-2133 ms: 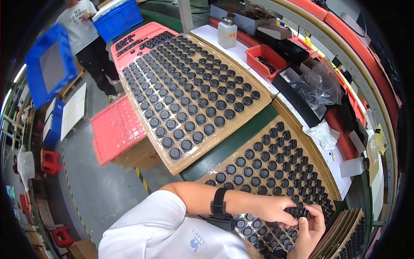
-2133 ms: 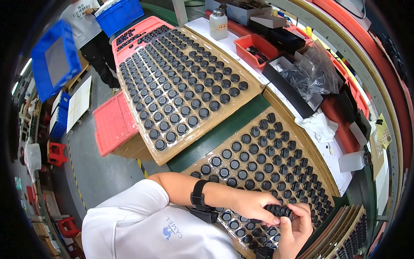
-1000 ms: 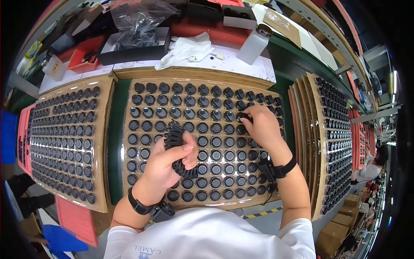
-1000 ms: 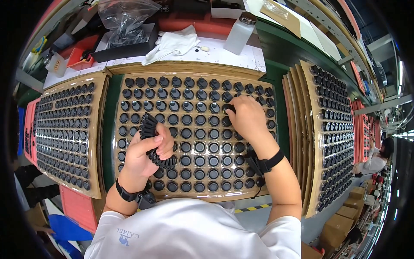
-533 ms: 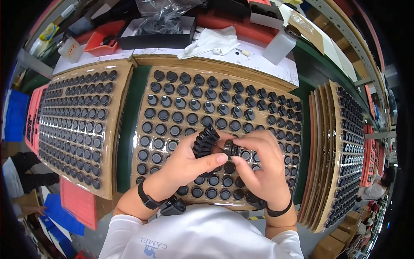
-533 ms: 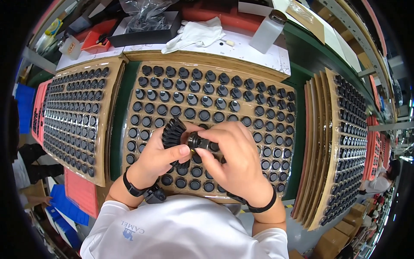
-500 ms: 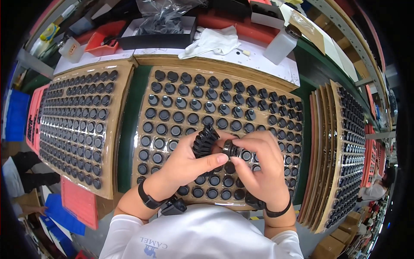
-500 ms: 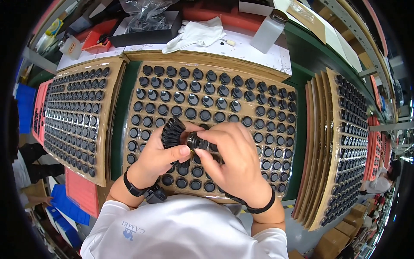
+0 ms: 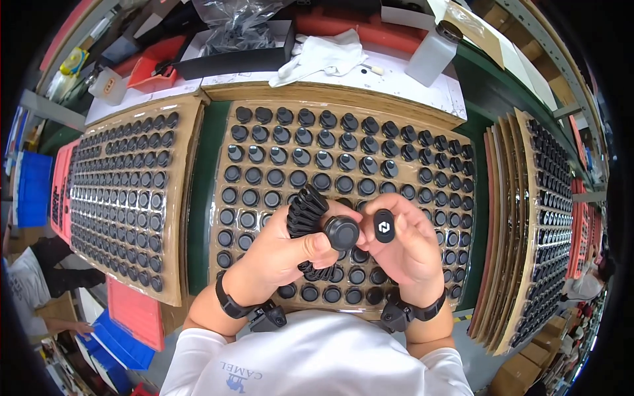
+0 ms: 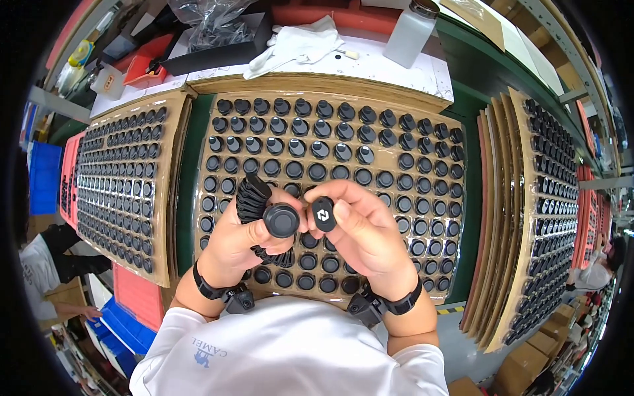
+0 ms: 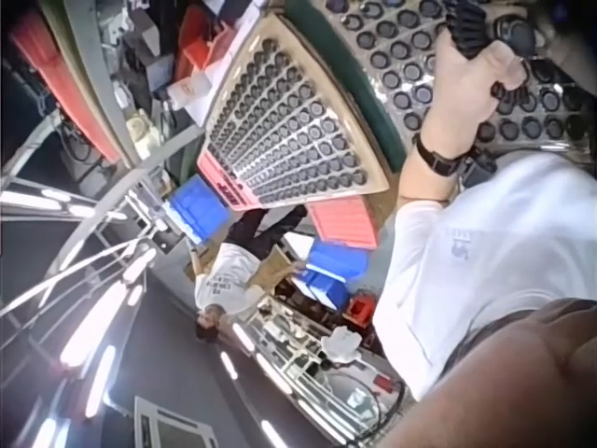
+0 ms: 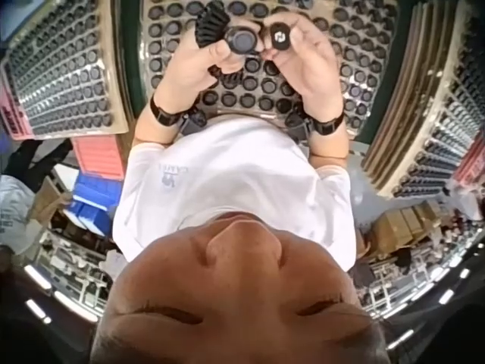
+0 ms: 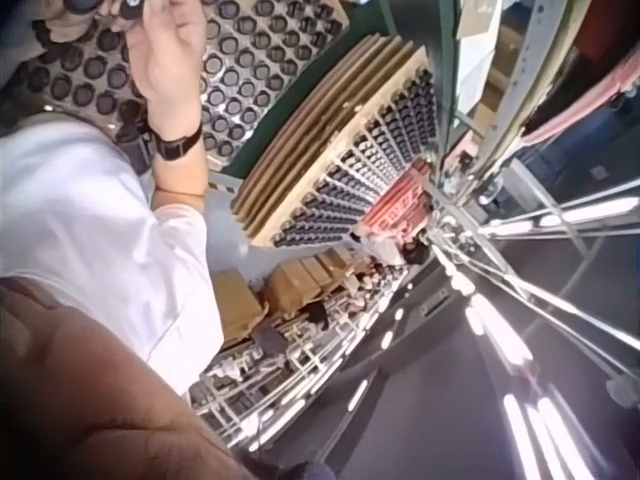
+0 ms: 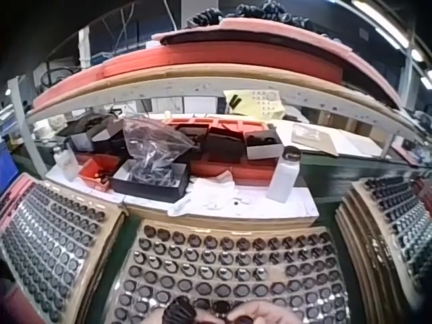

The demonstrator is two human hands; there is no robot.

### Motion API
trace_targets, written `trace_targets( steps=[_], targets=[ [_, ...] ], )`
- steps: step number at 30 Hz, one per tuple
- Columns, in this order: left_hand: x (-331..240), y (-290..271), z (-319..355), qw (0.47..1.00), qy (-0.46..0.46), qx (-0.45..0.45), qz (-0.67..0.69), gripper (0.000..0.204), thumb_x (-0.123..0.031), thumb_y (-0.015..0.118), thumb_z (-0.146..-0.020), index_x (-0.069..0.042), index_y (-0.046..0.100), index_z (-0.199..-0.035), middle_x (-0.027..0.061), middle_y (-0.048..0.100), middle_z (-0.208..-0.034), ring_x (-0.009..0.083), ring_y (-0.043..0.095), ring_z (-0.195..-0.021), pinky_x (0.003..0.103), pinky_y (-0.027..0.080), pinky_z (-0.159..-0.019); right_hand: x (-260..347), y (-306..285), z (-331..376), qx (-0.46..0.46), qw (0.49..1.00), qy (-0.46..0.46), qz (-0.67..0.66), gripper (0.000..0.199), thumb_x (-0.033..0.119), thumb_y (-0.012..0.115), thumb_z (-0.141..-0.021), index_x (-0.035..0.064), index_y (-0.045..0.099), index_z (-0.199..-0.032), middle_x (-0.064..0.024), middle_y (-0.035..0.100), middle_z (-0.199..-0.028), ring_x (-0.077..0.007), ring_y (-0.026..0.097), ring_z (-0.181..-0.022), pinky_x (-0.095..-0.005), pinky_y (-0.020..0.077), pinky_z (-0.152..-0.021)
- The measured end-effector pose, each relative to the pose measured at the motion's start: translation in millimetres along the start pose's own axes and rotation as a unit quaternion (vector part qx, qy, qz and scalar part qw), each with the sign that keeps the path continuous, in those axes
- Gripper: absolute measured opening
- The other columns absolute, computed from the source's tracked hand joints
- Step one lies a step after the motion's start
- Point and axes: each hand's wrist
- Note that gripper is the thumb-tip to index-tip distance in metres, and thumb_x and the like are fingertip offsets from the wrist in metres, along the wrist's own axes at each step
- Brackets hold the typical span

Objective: The person picks up a black component from a tray, attaches a small circular piece to it, and then connects a flexible black tube. They repeat this process for several units, placing each completed assembly back onto the tray.

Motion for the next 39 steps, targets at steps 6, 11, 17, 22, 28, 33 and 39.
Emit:
trace_targets(
  steps=[6, 11, 17, 22, 28, 33, 39],
  targets=[
    [4.0, -0.8, 2.2, 0.994, 0.039, -0.061, -0.082, 0.05, -0.027, 0.074, -0.075, 0.003, 0.055, -0.111, 0.0067, 0.063, -0.094, 0.0077, 0.052, -0.067, 0.021, 0.043, -0.06, -2.1, -5.6, 1.4, -0.025, 1.0, -0.008, -0.001, 0.03, 0.02, 0.054, -0.091, -0.0022, 0.052, -0.111, -0.0057, 0.057, -0.084, -0.0147, 0.054, -0.077, -0.0256, 0.0432, -0.072],
    [5.7, 9.3, 3.2, 0.968, 0.107, -0.114, -0.195, 0.044, -0.018, 0.074, -0.076, 0.002, 0.055, -0.11, 0.0056, 0.063, -0.093, 0.0084, 0.057, -0.076, 0.023, 0.047, -0.068, 1.6, 1.5, 3.2, -0.056, 0.928, -0.196, 0.311, 0.033, 0.025, 0.055, -0.089, -0.0015, 0.052, -0.108, -0.0071, 0.054, -0.08, -0.0152, 0.05, -0.072, -0.0279, 0.0404, -0.067],
    [6.4, 13.1, 6.0, 0.942, 0.161, -0.116, -0.269, 0.04, -0.014, 0.074, -0.076, 0.004, 0.056, -0.108, 0.0074, 0.06, -0.1, 0.0111, 0.059, -0.083, 0.024, 0.049, -0.074, -1.1, 4.6, 1.1, -0.019, 0.8, -0.266, 0.538, 0.026, 0.019, 0.062, -0.084, 0.0008, 0.056, -0.102, -0.0062, 0.054, -0.077, -0.014, 0.049, -0.064, -0.025, 0.0394, -0.063],
    [7.8, 2.9, 8.1, 0.906, 0.181, -0.09, -0.372, 0.039, -0.013, 0.074, -0.076, 0.004, 0.057, -0.106, 0.0089, 0.058, -0.106, 0.0115, 0.058, -0.082, 0.023, 0.048, -0.071, -6.7, 16.2, -4.7, -0.005, 0.762, -0.284, 0.582, 0.023, 0.019, 0.059, -0.086, 0.0016, 0.056, -0.101, -0.0046, 0.054, -0.079, -0.0128, 0.049, -0.066, -0.0237, 0.0385, -0.063],
    [7.7, 7.0, 7.4, 0.932, 0.163, -0.096, -0.31, 0.037, -0.012, 0.074, -0.075, 0.002, 0.059, -0.105, 0.0097, 0.058, -0.104, 0.0104, 0.056, -0.078, 0.022, 0.047, -0.067, -11.7, 13.3, 1.3, -0.05, 0.921, -0.185, 0.338, 0.019, 0.015, 0.054, -0.09, 0.0016, 0.055, -0.103, -0.0028, 0.055, -0.088, -0.0087, 0.049, -0.071, -0.0223, 0.0382, -0.065],
    [5.7, 5.9, 8.8, 0.919, 0.166, -0.098, -0.343, 0.035, -0.011, 0.074, -0.075, 0.002, 0.06, -0.104, 0.0107, 0.058, -0.104, 0.0109, 0.056, -0.079, 0.022, 0.047, -0.066, -7.2, 19.4, -1.2, -0.054, 0.864, -0.197, 0.46, 0.018, 0.011, 0.052, -0.089, 0.0009, 0.052, -0.105, -0.002, 0.052, -0.086, -0.0069, 0.046, -0.07, -0.0212, 0.0384, -0.066],
    [6.6, 6.7, 8.5, 0.908, 0.185, -0.093, -0.364, 0.035, -0.01, 0.074, -0.074, 0.002, 0.06, -0.104, 0.0114, 0.058, -0.104, 0.0118, 0.056, -0.081, 0.022, 0.047, -0.066, -10.9, 14.4, 1.2, -0.035, 0.89, -0.208, 0.405, 0.018, 0.009, 0.05, -0.09, 0.0001, 0.051, -0.106, -0.003, 0.052, -0.086, -0.0081, 0.047, -0.072, -0.0224, 0.0403, -0.069]
  ],
)
Point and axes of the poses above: each hand's wrist, its own z-axis away from the middle knuckle, its own y-axis out of the palm, x = y × z
